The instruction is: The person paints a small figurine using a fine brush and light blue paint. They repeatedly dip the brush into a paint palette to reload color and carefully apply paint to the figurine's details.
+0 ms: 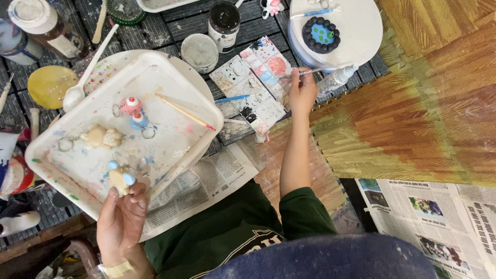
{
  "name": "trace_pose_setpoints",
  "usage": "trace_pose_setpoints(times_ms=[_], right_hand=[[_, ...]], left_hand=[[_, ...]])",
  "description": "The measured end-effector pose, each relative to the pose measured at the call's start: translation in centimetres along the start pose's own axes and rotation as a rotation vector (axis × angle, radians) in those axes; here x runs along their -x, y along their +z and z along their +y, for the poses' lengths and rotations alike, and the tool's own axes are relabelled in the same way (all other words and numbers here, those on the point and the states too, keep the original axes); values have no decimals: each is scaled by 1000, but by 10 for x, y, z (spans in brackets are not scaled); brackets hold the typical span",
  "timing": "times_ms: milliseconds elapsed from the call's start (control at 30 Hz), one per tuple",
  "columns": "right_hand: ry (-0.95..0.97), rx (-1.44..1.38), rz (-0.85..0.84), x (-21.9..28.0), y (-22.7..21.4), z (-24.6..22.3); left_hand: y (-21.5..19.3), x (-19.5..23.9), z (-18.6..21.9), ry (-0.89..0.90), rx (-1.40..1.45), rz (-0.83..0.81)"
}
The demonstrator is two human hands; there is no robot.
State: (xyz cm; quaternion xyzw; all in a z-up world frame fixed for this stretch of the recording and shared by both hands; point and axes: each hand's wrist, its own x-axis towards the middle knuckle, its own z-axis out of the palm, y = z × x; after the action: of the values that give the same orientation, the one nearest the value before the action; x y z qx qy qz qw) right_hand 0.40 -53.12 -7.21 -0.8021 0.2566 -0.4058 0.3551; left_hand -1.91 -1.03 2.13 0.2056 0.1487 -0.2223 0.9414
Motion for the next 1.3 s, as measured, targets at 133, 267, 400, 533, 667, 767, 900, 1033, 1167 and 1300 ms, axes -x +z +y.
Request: trace_pose_setpoints(times_ms=[133, 267, 400, 533, 667, 767, 900, 1033, 1167, 1300], right_hand=[[137, -33, -32, 0, -2, -10], [48, -59, -77, 5, -9, -7], [-36, -256, -152, 15, -12, 2], [94, -292, -207, 19, -17, 0], [87, -290, -226, 18, -22, -4], [129, -224, -199, 18, -26, -13], [4, -43, -165, 22, -29, -19], [-37, -263, -45, 28, -29, -20], [-152, -514, -3, 58, -19, -46], [-114, -845, -56, 111, 23, -109]], left_hand=[[5, -1, 1, 3, 12, -32], [7, -2, 2, -2, 27, -17], [6, -2, 3, -1, 51, -37], [5, -2, 6, 4, 24, -13], [5, -3, 6, 20, -15, -27], [4, -5, 6, 27, -34, -49], [9, -4, 6, 46, -113, -157], [13, 1, 1, 111, -315, -47], [3, 3, -2, 260, -470, -19], [-2, -3, 6, 389, -755, 57]])
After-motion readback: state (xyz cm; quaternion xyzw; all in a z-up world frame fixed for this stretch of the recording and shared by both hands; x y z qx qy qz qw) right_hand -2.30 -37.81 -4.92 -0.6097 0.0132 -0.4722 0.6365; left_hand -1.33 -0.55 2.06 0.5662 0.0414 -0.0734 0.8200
